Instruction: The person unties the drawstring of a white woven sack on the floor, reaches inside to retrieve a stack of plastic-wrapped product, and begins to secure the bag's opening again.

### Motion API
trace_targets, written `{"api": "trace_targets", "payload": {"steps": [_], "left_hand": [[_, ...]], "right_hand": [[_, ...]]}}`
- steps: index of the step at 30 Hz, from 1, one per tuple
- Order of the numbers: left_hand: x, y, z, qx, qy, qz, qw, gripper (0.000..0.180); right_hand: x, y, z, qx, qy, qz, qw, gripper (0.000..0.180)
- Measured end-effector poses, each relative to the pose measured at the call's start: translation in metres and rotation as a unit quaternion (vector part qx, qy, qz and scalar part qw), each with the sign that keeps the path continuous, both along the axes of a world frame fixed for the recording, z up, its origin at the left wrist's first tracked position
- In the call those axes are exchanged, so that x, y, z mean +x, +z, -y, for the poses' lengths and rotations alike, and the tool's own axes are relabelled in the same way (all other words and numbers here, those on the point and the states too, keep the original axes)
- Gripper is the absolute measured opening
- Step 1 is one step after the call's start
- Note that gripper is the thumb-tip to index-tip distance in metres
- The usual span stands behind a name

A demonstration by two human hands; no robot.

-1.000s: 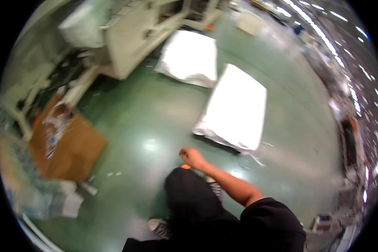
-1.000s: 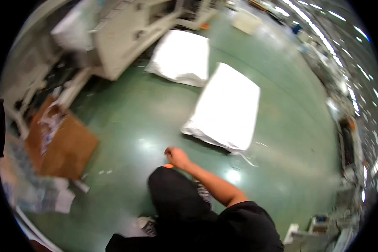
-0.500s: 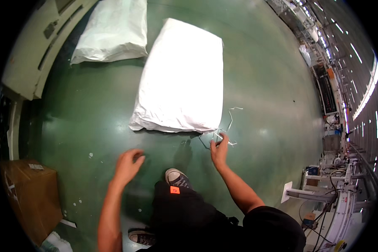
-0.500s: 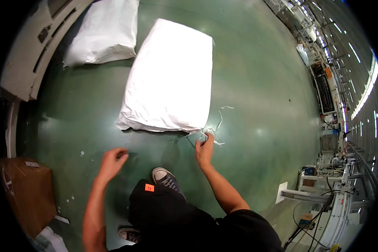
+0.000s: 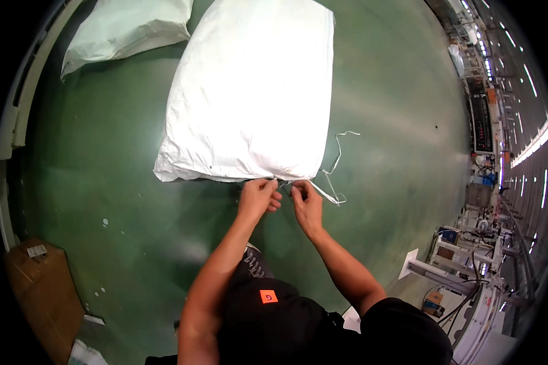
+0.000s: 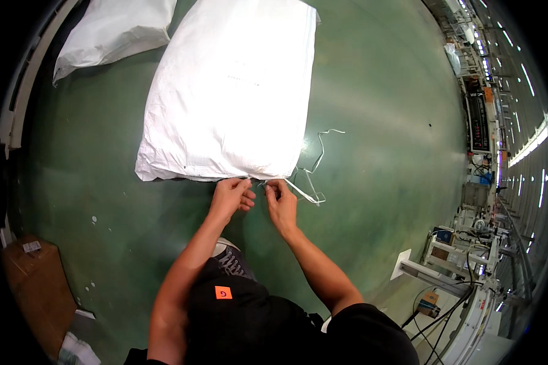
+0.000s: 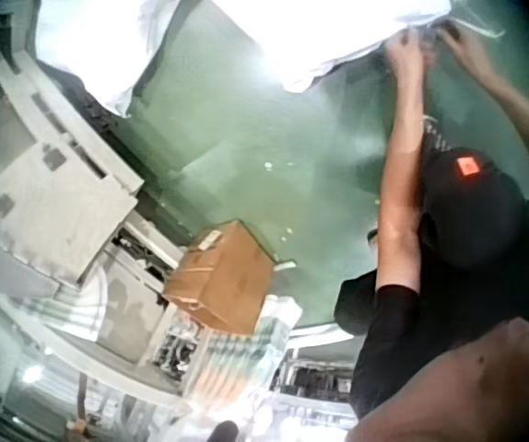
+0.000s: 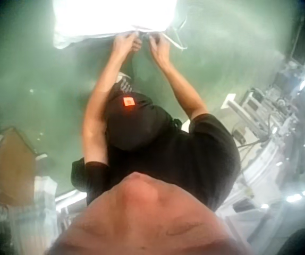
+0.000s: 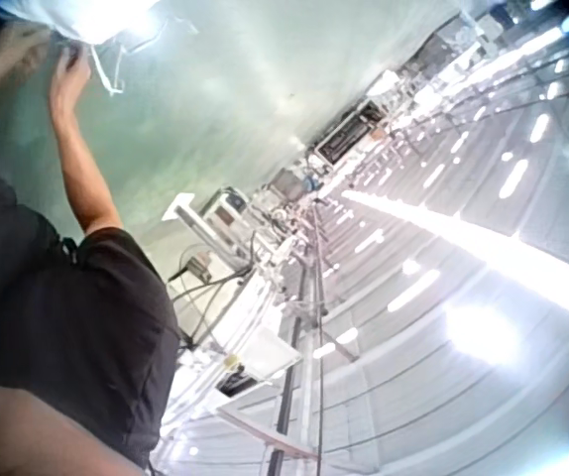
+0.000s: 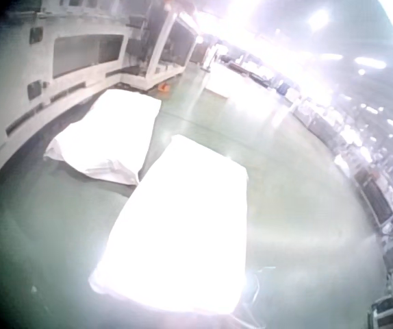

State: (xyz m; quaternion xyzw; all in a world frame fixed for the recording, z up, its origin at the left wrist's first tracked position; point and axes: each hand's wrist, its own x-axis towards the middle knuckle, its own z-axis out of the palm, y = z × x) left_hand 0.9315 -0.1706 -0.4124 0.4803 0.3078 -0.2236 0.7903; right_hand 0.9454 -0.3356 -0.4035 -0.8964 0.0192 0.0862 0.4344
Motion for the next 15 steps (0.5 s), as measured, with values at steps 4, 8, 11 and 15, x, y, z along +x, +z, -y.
{"api": "trace_targets", "payload": {"steps": [4, 8, 11, 15], "left_hand": [[-0.015, -0.019, 0.003, 0.031, 0.020, 0.012, 0.999, 0.028], [-0.032, -0.025, 0.014, -0.033, 0.102, 0.104, 0.989, 0.027], [-0.034, -0.029, 0.019, -0.140, 0.194, 0.067, 0.969, 0.033], [-0.029, -0.047, 0.039, -0.080, 0.187, 0.055, 0.978, 0.036]], "right_hand": [[-0.007, -0.002, 0.000, -0.092, 0.120, 0.080, 0.985, 0.018], [0.006, -0.014, 0.006, -0.148, 0.110, 0.165, 0.969, 0.020], [0.021, -0.014, 0.011, -0.110, 0.112, 0.097, 0.983, 0.016], [0.033, 0.000, 0.000, -0.091, 0.073, -0.076, 0.990, 0.016]]}}
